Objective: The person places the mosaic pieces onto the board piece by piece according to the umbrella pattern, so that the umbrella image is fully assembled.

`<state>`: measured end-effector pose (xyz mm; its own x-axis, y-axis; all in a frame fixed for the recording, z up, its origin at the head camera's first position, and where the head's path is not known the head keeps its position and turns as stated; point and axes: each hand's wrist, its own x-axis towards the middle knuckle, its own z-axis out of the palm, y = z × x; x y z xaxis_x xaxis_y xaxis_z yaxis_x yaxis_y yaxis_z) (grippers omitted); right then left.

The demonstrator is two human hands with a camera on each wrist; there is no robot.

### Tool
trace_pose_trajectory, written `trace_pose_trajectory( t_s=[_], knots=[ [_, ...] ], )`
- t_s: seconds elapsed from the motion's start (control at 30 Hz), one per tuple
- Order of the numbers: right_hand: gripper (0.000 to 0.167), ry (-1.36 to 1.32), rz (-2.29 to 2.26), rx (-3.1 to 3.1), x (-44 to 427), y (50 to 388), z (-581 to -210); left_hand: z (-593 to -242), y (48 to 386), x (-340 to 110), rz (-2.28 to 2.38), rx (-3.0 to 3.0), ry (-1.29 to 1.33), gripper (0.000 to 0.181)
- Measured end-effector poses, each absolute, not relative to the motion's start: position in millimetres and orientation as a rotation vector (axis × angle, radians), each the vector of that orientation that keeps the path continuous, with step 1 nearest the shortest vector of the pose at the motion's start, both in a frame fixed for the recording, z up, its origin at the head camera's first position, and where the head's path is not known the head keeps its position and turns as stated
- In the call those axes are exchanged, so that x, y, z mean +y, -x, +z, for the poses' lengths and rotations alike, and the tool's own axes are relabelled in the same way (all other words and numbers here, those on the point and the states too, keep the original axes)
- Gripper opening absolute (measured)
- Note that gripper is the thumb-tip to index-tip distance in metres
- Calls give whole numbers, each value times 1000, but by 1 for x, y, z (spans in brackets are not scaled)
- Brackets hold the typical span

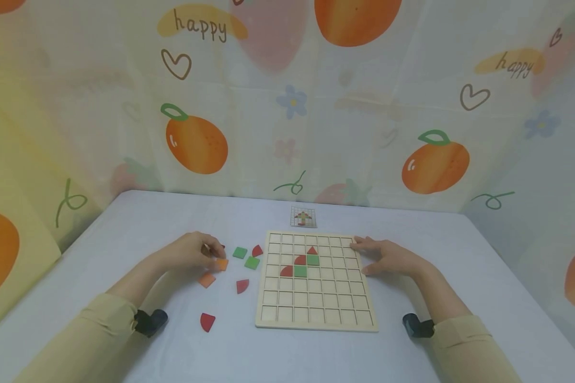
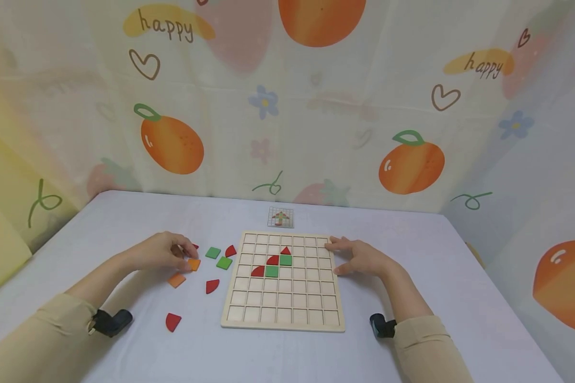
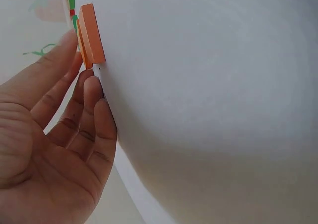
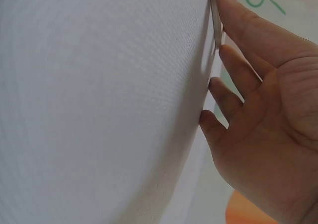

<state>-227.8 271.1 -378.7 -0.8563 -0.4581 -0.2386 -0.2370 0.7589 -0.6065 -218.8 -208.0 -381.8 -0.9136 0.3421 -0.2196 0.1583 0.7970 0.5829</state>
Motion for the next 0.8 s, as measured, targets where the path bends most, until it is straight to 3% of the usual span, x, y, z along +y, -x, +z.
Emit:
trace_pose_trajectory(
  t_s=[0.8],
  knots=[
    [68, 511, -815, 2576, 270, 227, -378, -379, 215, -201, 855, 2736, -442, 11]
  ],
)
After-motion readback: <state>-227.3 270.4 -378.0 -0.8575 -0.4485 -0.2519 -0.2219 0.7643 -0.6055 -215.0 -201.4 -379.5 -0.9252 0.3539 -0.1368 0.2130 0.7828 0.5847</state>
